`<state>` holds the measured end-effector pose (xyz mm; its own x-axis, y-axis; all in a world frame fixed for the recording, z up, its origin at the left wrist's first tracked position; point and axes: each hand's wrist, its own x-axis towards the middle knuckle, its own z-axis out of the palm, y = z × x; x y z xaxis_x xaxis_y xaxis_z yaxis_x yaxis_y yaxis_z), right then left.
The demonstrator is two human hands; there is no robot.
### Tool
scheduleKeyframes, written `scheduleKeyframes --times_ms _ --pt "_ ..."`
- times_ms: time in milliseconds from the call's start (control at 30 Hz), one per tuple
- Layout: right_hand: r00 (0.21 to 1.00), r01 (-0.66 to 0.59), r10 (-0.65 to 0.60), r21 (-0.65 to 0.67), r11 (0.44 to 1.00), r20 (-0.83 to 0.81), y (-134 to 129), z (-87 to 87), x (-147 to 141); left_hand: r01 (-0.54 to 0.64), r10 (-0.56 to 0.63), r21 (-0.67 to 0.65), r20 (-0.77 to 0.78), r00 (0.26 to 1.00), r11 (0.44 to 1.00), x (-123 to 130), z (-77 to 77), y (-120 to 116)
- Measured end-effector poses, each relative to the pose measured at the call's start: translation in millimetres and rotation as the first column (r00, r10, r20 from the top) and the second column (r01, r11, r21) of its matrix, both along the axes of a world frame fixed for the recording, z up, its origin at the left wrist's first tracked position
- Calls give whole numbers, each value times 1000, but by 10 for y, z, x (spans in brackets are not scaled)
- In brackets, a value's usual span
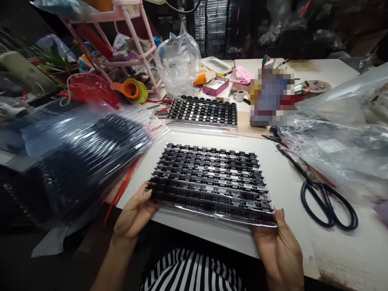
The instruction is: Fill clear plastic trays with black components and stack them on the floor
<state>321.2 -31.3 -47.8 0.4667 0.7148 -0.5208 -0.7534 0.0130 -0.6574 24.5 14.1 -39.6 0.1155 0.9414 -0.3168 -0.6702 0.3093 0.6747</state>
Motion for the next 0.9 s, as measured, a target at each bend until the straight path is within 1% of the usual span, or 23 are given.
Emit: scheduleKeyframes --times_ms 100,200,400,467,600,767,900 --pt "1000 0 1 -3 1000 29 -2 -9 -5 11 -11 10 12 1000 1000 0 7 -7" --pt "999 -32 32 -1 999 40 -17 -15 2 34 -34 20 -2 999 999 -5 31 -20" --pt "980 -197 197 26 980 21 -115 27 47 92 -93 -30 -56 994 995 -43 60 -38" --pt "975 -222 222 32 975 12 -154 32 52 89 -90 -19 -59 994 996 -37 60 -31" --pt "982 -191 191 56 980 5 -184 16 31 68 -67 13 -64 996 998 -7 55 -19" --pt "988 -152 153 102 983 -6 -158 14 -20 58 -59 -12 -83 995 998 -4 48 -32" --pt "987 -149 155 126 981 -38 -153 20 -38 42 -43 -14 -60 997 999 5 52 -33"
